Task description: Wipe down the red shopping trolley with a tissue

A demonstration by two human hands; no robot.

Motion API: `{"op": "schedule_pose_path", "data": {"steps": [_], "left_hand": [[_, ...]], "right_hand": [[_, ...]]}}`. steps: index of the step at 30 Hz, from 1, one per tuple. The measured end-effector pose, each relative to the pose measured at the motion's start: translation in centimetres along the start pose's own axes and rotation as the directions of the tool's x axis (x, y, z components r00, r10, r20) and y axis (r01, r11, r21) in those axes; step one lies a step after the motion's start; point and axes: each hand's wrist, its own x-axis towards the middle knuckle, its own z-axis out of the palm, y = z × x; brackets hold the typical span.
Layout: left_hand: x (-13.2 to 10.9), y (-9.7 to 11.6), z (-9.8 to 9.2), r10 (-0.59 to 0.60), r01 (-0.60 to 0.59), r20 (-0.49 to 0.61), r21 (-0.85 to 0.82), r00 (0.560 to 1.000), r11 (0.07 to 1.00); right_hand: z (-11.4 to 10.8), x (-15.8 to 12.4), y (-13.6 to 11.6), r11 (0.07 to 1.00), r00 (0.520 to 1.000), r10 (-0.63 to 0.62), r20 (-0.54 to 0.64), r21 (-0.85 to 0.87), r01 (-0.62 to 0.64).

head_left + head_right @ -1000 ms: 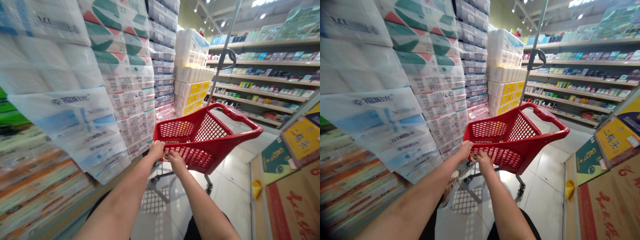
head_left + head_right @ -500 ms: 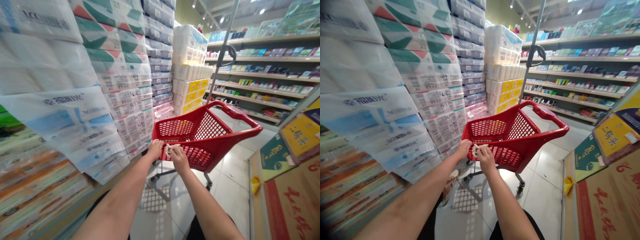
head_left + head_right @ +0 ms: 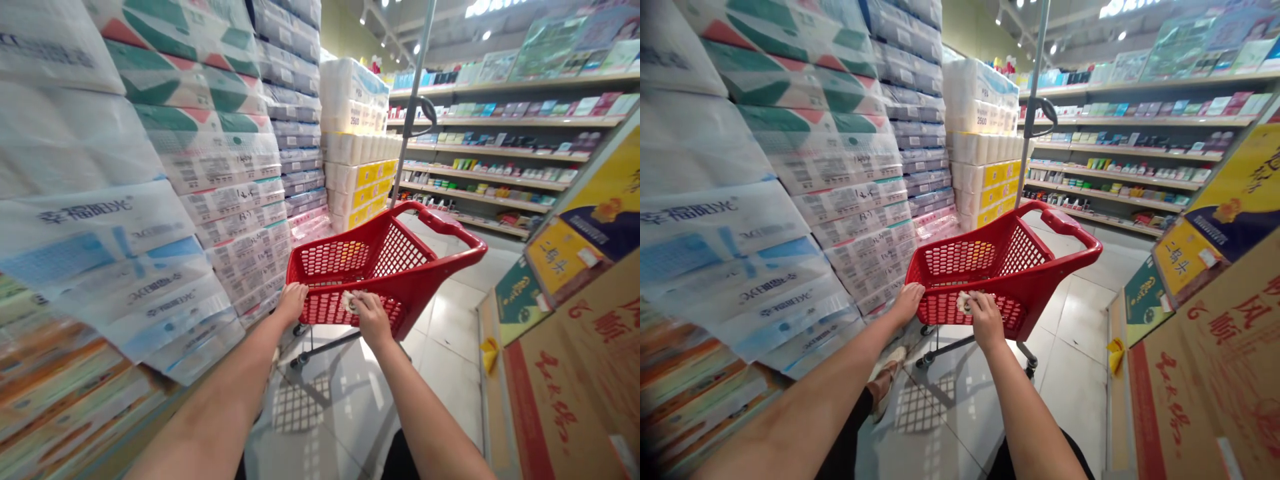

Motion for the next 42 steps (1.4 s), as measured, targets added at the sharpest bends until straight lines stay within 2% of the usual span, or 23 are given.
{"op": "schedule_pose_path", "data": {"steps": [2, 5, 6, 10, 14, 16, 18, 22, 26, 30, 31, 34, 38, 39, 42], "left_hand": [[0.1, 0.0, -0.1, 0.000, 0.000, 0.000, 0.001, 1.000, 1.000], [0.2, 0.1, -0.2, 0.002, -0.002, 0.008, 0.008, 1.000, 1.000], [0.2, 0.1, -0.3, 0.002, -0.002, 0.011, 0.011, 1.000, 1.000], [0.3, 0.1, -0.5, 0.002, -0.003, 0.024, 0.027, 1.000, 1.000], [0.3, 0.1, -0.6, 0.003, -0.005, 0.028, 0.046, 1.000, 0.999], [0.3, 0.1, -0.6, 0.007, -0.008, 0.027, 0.050, 1.000, 0.999], [0.3, 0.0, -0.6, 0.007, -0.008, 0.024, 0.053, 1.000, 0.999], [0.3, -0.1, -0.5, 0.009, -0.011, 0.026, 0.052, 1.000, 0.999], [0.3, -0.1, -0.4, 0.013, -0.015, 0.027, 0.055, 1.000, 0.998], [0.2, -0.2, -0.4, 0.009, -0.011, 0.028, 0.067, 1.000, 0.998], [0.2, -0.2, -0.4, 0.011, -0.013, 0.029, 0.070, 1.000, 0.997], [0.2, -0.2, -0.4, 0.022, -0.024, 0.033, 0.076, 0.999, 0.997], [0.2, -0.3, -0.4, 0.027, -0.030, 0.036, 0.078, 0.999, 0.996], [0.2, -0.3, -0.4, 0.028, -0.031, 0.037, 0.078, 0.999, 0.997], [0.2, -0.4, -0.3, 0.035, -0.038, 0.037, 0.074, 0.999, 0.997]], "right_hand": [[-0.3, -0.2, 0.5, 1.000, 1.000, 0.023, -0.008, -0.018, -0.023], [-0.9, -0.3, 0.9, 0.996, 0.992, 0.083, 0.090, -0.045, -0.079], [-1.2, -0.3, 1.1, 0.994, 0.991, 0.097, 0.089, -0.057, -0.092], [-2.4, 0.1, 1.7, 0.975, 0.984, 0.171, -0.046, -0.134, -0.176], [-3.2, 0.1, 2.8, 0.945, 0.961, 0.275, 0.013, -0.187, -0.268], [-3.4, -0.1, 3.5, 0.932, 0.952, 0.305, -0.017, -0.198, -0.302], [-3.5, -0.4, 4.2, 0.915, 0.936, 0.350, -0.046, -0.195, -0.352], [-3.7, -1.3, 5.7, 0.885, 0.890, 0.455, 0.036, -0.127, -0.448], [-4.0, -2.2, 7.0, 0.861, 0.866, 0.493, -0.080, -0.100, -0.499], [-4.2, -2.8, 8.0, 0.783, 0.785, 0.617, 0.050, -0.137, -0.607], [-4.3, -2.9, 8.1, 0.777, 0.780, 0.625, 0.037, -0.136, -0.615], [-4.4, -3.1, 8.4, 0.782, 0.790, 0.603, -0.108, -0.113, -0.613], [-4.5, -3.0, 8.3, 0.763, 0.768, 0.638, -0.046, -0.095, -0.640], [-4.5, -2.9, 8.2, 0.777, 0.780, 0.622, -0.067, -0.071, -0.626], [-4.3, -2.4, 8.0, 0.872, 0.842, 0.482, -0.242, 0.039, -0.488]]}}
